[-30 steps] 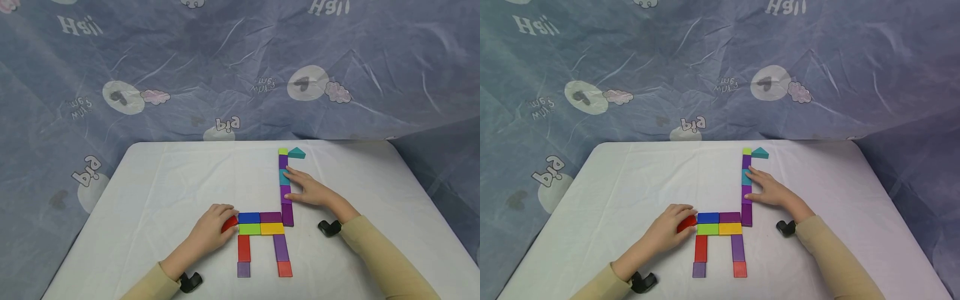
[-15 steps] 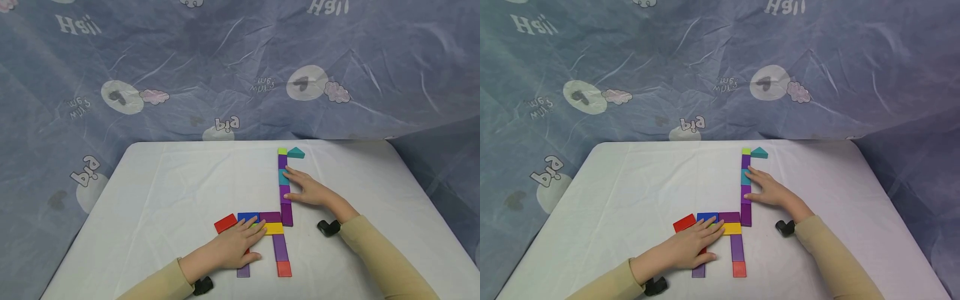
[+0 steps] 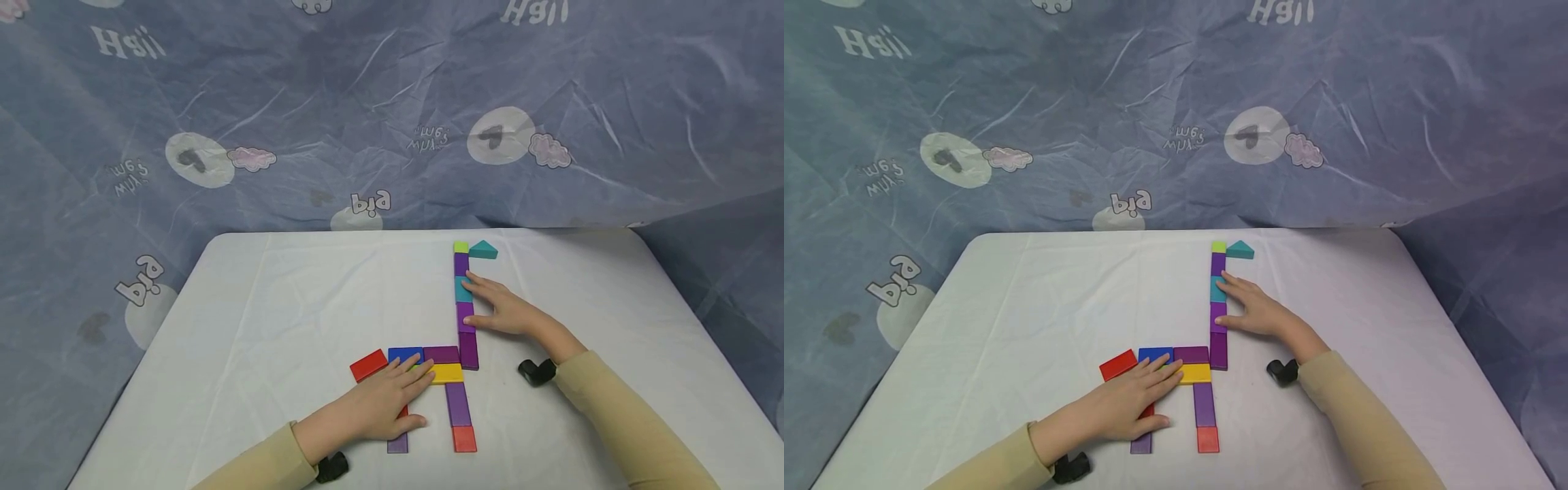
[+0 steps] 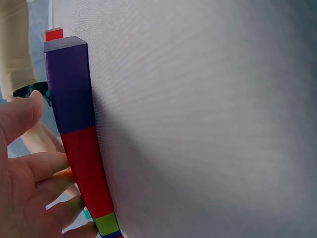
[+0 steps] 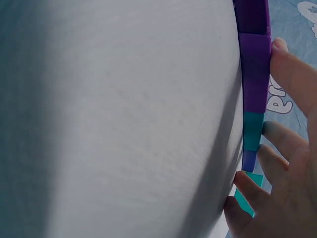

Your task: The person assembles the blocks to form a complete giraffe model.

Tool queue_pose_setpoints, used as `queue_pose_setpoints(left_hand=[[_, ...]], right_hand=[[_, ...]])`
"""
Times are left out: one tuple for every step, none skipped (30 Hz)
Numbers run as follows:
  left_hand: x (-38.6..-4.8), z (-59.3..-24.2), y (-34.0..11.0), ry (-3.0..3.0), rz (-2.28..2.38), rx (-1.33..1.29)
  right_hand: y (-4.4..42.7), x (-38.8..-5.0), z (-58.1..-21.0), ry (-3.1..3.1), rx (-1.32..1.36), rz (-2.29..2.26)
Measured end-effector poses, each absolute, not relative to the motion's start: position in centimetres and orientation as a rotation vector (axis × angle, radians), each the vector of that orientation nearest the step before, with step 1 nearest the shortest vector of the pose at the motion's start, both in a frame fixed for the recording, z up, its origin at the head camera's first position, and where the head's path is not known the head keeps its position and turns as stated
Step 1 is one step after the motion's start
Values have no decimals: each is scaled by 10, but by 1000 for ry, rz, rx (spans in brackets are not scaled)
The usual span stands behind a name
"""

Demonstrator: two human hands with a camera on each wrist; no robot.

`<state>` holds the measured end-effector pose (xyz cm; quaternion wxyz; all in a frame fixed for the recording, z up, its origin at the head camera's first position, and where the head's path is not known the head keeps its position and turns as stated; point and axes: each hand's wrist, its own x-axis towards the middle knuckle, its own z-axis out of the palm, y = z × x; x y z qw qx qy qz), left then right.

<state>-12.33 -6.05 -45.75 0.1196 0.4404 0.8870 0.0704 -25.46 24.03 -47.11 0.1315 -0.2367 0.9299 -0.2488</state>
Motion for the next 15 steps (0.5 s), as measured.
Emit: queue_pose_setpoints(left_hand=[[-123,-458,-60,2594,208,1288],[-124,-458,-60,2594,208,1289],[-124,-458,-60,2594,210,1291],[-124,-458,-60,2591,214,1289],[-124,-459,-60,2588,220,1286],[-124,-459,-60,2585,226,1282],[-124,-459,-61,2583,234,1277],[-124,-459,-61,2580,243,1272],[-124,-460,-61,2578,253,1269],[-124,-460,-61,2576,267,1264],[-124,-460,-61,2577,280,1262],[-124,-460,-62,2579,297,1258],[-124,-460,-63,2582,316,1252],[-124,-459,-64,2587,336,1243],[-124,-458,-65,2595,357,1232]], right_hand=[[240,-255,-471,2701,-690,-720],[240,-255,-472,2702,-691,-719],[240,-255,-472,2703,-690,-717],[241,-256,-472,2703,-691,-717],[241,-256,-472,2703,-691,-720],[241,-256,-472,2703,-694,-724],[241,-256,-473,2702,-697,-727],[241,-256,-473,2701,-697,-731],[241,-256,-473,2699,-698,-734],[241,-257,-473,2698,-699,-737],[242,-257,-474,2698,-701,-738],[242,-257,-474,2697,-703,-738],[242,-257,-474,2695,-703,-740],[242,-257,-474,2693,-703,-744],[242,-257,-474,2691,-702,-745]])
